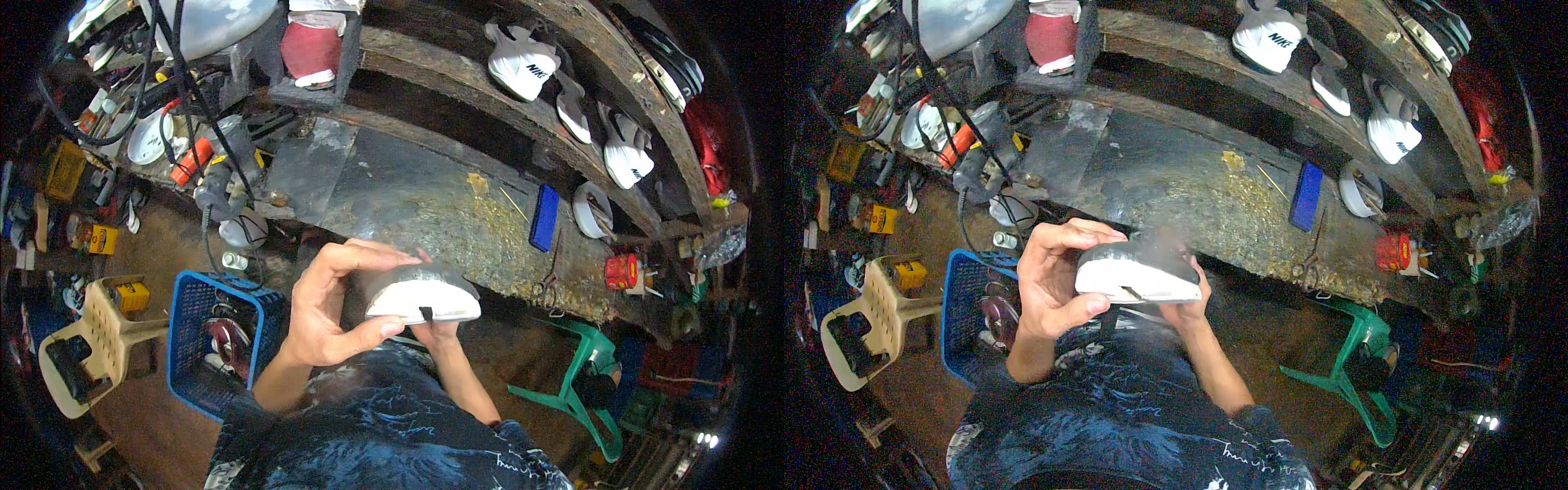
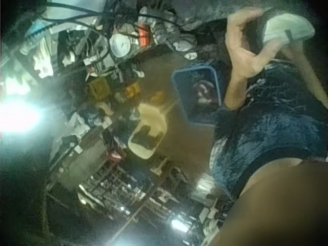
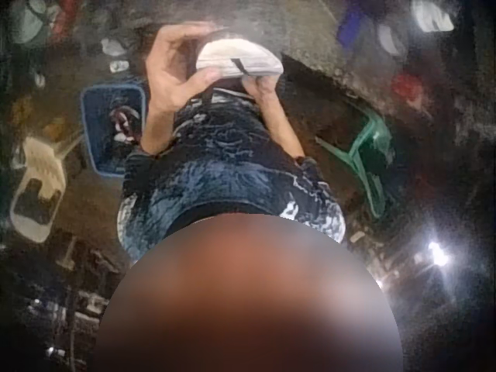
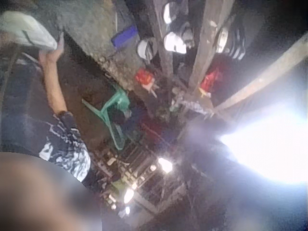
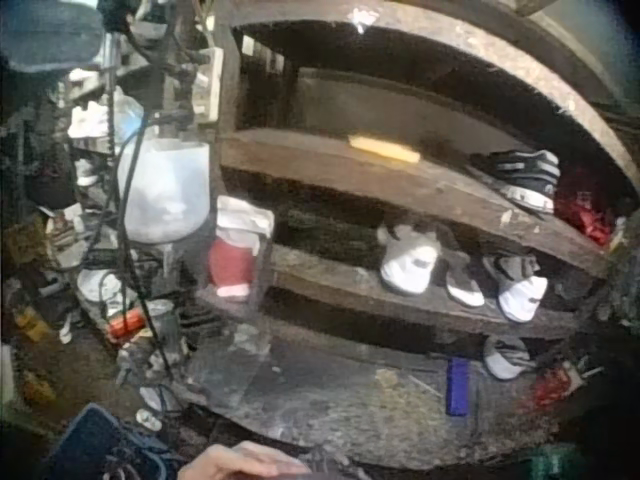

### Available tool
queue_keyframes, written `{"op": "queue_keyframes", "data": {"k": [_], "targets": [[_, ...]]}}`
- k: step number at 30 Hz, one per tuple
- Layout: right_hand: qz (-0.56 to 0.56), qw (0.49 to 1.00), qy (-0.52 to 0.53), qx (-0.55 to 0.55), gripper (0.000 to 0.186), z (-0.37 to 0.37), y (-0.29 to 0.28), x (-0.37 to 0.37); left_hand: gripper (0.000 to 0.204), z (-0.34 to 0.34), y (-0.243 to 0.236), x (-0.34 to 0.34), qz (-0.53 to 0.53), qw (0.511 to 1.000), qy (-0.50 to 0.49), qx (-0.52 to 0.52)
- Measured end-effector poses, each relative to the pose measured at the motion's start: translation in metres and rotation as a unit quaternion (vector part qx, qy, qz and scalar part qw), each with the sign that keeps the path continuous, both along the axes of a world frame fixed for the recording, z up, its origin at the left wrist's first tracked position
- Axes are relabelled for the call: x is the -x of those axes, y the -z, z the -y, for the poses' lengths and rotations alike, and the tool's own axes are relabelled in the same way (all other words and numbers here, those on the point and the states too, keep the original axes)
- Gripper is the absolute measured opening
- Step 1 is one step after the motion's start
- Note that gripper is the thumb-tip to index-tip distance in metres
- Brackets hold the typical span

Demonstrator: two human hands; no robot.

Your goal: The person picks up a black sneaker, cuts a yellow rubber sheet with scissors, and fits the cut piece onto the shoe's sole. They then place the shoe on a shelf and repeat the process with the second sneaker, cutting and fitting another rubber piece to its sole.

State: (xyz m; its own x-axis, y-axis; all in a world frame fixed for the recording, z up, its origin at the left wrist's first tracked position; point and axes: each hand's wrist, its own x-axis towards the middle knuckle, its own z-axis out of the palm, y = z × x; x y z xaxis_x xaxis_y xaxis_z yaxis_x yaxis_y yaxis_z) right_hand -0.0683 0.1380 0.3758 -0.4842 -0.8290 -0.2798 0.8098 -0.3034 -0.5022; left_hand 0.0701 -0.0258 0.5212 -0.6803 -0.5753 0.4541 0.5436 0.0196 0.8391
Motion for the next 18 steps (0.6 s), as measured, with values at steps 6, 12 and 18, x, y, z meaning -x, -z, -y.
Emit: {"op": "queue_keyframes", "data": {"k": [6,12,18], "targets": [[-0.086,0.996,0.017,0.025,0.087,0.002,-0.019,0.017,0.054,0.004,-0.007,-0.011,-0.030,0.996,-0.026,0.077],[-0.214,0.975,0.062,-0.016,0.091,-0.001,-0.034,0.043,0.044,0.009,-0.009,-0.013,-0.038,0.989,-0.042,0.139],[-0.226,0.971,0.070,-0.025,0.093,-0.001,-0.035,0.043,0.044,0.010,-0.006,-0.019,0.004,0.989,-0.012,0.144]]}}
